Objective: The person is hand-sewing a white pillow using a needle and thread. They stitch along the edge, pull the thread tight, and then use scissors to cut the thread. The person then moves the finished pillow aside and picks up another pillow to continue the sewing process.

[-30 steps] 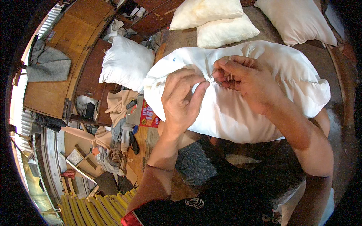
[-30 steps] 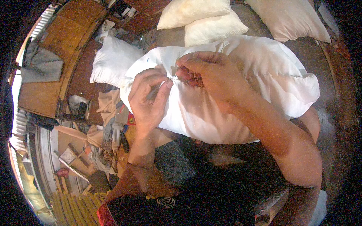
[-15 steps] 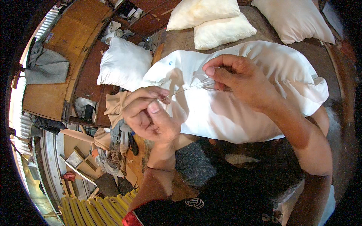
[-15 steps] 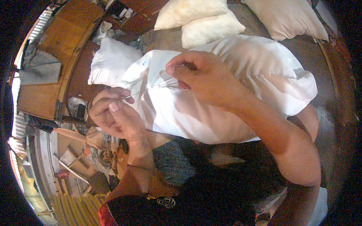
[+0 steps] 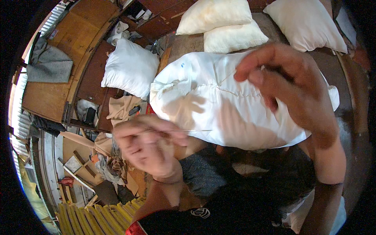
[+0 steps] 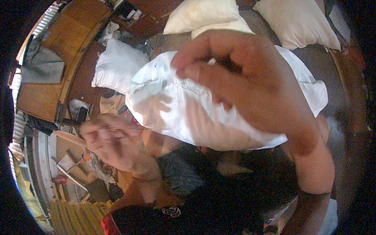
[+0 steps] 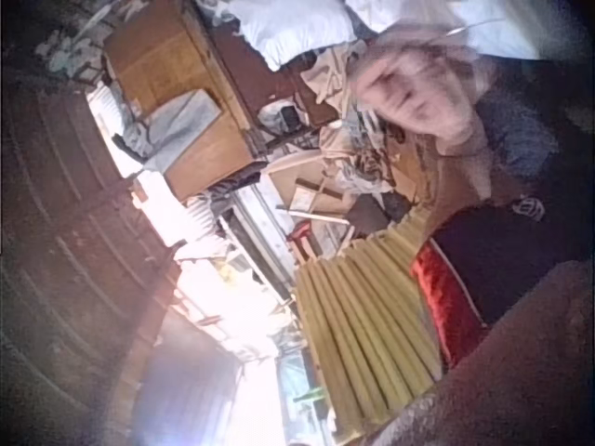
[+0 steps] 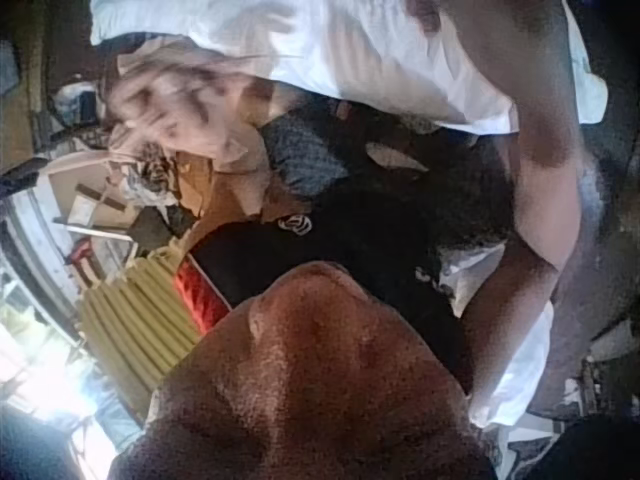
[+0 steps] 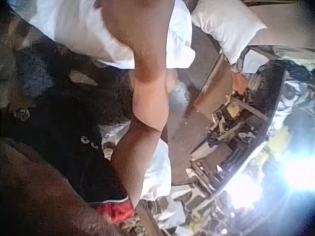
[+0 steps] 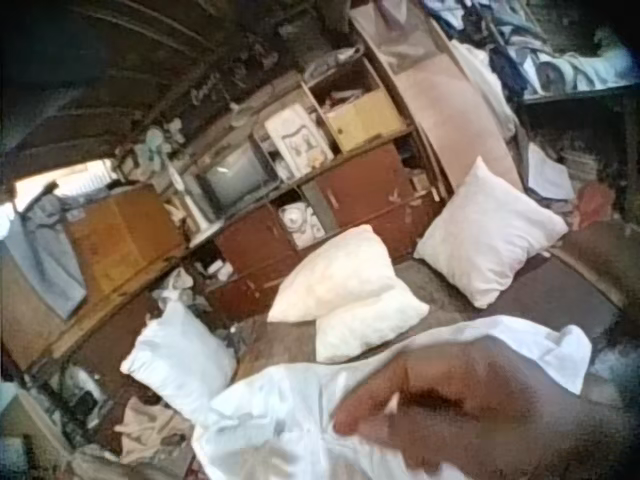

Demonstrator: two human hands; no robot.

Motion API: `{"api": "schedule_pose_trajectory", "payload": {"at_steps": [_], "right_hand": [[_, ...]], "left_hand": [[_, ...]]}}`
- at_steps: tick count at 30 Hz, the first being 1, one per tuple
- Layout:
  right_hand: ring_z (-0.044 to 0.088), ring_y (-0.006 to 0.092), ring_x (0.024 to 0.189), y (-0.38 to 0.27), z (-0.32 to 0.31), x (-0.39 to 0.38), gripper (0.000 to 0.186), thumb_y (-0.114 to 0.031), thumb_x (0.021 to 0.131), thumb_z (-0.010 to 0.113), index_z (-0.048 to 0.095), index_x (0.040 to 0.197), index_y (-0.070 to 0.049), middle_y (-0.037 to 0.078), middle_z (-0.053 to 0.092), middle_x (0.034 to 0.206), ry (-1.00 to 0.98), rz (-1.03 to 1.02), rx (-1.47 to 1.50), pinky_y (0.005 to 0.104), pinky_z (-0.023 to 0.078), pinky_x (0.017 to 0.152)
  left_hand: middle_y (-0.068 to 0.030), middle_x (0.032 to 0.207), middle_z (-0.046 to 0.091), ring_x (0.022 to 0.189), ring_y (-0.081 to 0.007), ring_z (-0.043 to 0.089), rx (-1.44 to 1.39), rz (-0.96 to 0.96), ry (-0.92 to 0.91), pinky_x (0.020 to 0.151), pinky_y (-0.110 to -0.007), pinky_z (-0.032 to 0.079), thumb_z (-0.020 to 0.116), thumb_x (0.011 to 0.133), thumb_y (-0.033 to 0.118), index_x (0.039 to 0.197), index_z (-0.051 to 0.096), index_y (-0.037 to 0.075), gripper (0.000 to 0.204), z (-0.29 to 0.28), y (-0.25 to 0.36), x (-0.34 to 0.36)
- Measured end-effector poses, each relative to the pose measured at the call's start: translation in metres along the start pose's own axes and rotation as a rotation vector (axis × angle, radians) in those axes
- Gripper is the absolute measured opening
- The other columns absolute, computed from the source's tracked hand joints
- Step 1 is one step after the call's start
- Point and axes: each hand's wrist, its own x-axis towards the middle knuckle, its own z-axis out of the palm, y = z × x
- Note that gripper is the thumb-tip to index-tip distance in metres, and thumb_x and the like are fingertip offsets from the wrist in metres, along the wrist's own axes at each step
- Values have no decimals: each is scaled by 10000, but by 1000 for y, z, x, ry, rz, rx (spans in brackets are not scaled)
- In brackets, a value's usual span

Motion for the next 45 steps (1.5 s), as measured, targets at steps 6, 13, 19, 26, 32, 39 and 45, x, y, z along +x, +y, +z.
{"api": "schedule_pose_trajectory", "payload": {"at_steps": [6,13,19,26,32,39,45], "right_hand": [[696,204,808,-4,22,-32,149,-52,824,725,689,969,-37,109,664,1080,-270,-463,-352,294,566,662],[695,283,776,18,27,-41,157,-117,833,703,608,909,-19,124,624,1083,-359,-497,-848,361,587,671],[655,350,705,40,35,-39,193,-205,946,585,567,936,-13,145,594,867,-465,-423,-561,433,554,639],[653,411,725,36,30,-20,266,-260,988,588,537,922,-8,202,636,770,-212,-202,-358,478,522,635],[688,259,771,34,42,-17,199,-158,944,667,641,1028,20,153,688,865,-15,-447,-292,345,521,699],[631,169,743,11,33,-27,125,-101,928,625,629,940,23,102,652,826,58,3,49,295,497,699],[540,142,708,-2,4,-27,162,-144,943,525,567,870,-6,68,578,769,376,-128,-60,277,425,738]], "left_hand": [[-243,1051,623,920,-336,704,-127,-337,-208,780,-416,621,501,1003,24,1100,408,33,134,34,-12,1],[-214,1124,605,1031,-394,687,-565,-505,38,806,-467,641,477,1029,100,1090,451,55,79,22,-26,14],[-154,1141,604,952,-298,727,-874,-711,195,537,-237,602,436,1053,132,1138,460,62,113,19,-19,17],[-182,1160,539,898,-292,705,-932,-538,97,523,-238,587,398,1057,105,1170,444,11,154,-4,-20,17],[-206,1090,543,652,-279,689,-714,-472,-6,455,-292,563,428,1050,124,1111,401,58,94,19,-17,4],[-261,1127,555,541,-188,588,-654,-465,-153,447,-248,499,558,986,98,1172,390,29,260,24,-15,-1],[-237,1134,597,532,-102,512,-485,-377,-203,446,-197,438,674,897,52,1372,386,-15,559,1,-19,12]]}}
